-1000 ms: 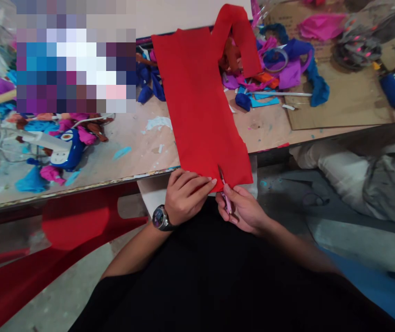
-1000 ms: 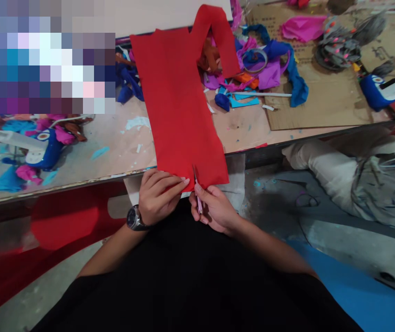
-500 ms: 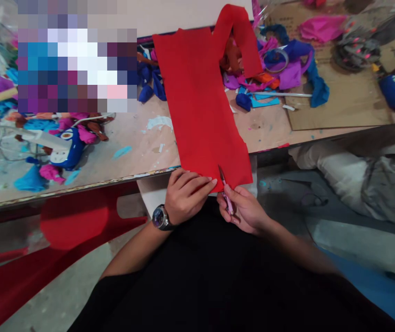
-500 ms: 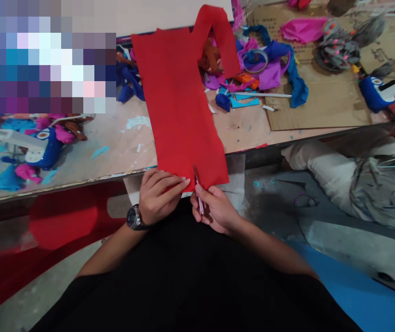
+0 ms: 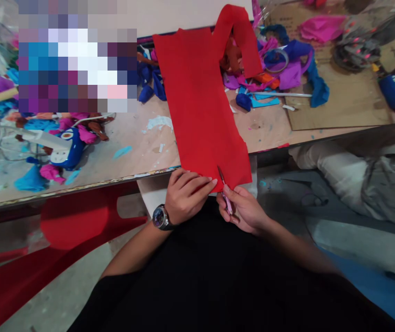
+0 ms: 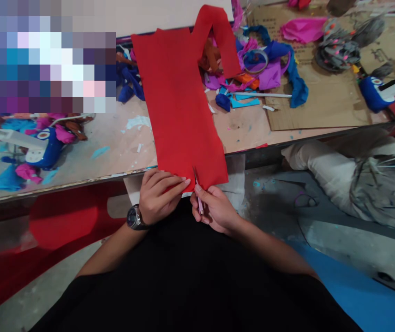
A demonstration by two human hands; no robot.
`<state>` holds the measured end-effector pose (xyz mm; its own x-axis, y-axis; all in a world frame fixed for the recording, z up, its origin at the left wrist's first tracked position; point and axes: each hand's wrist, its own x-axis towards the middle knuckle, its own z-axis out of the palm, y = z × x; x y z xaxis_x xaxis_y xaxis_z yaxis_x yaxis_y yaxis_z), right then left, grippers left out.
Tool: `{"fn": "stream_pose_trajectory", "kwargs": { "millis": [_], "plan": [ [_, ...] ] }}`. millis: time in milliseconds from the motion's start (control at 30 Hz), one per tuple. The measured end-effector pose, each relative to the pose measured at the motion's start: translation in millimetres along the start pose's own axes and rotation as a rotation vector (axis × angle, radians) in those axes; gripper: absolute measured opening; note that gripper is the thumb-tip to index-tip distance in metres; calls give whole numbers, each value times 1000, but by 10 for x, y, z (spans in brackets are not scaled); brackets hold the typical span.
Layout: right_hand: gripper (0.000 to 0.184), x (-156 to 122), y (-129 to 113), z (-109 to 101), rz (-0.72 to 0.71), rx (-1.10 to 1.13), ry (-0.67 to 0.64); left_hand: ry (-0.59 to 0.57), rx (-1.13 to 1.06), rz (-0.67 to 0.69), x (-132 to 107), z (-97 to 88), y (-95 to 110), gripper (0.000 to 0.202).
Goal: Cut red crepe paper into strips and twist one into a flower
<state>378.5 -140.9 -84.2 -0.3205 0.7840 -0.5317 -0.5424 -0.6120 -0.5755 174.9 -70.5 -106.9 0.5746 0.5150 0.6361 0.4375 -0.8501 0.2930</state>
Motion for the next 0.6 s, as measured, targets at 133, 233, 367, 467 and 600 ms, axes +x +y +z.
{"fn": "stream_pose_trajectory", "kwargs": {
  "millis": [133,233,367,467,600],
  "plan": [
    [51,0,-1,9,-6,8,4,13,10,16,7,1,-2,44],
    [52,0,-17,28,0,0,-13,12,11,20,16,-4,3,45],
    [51,-2,-31,39,-3,-4,-21,11,14,18,13,-6,11,44],
    [51,-2,-24,28,-5,-7,-25,11,17,19,8,-7,17,44],
    [51,7,-13,10,-16,-2,7,13,15,25,3,-17,27,42]
  ]
}}
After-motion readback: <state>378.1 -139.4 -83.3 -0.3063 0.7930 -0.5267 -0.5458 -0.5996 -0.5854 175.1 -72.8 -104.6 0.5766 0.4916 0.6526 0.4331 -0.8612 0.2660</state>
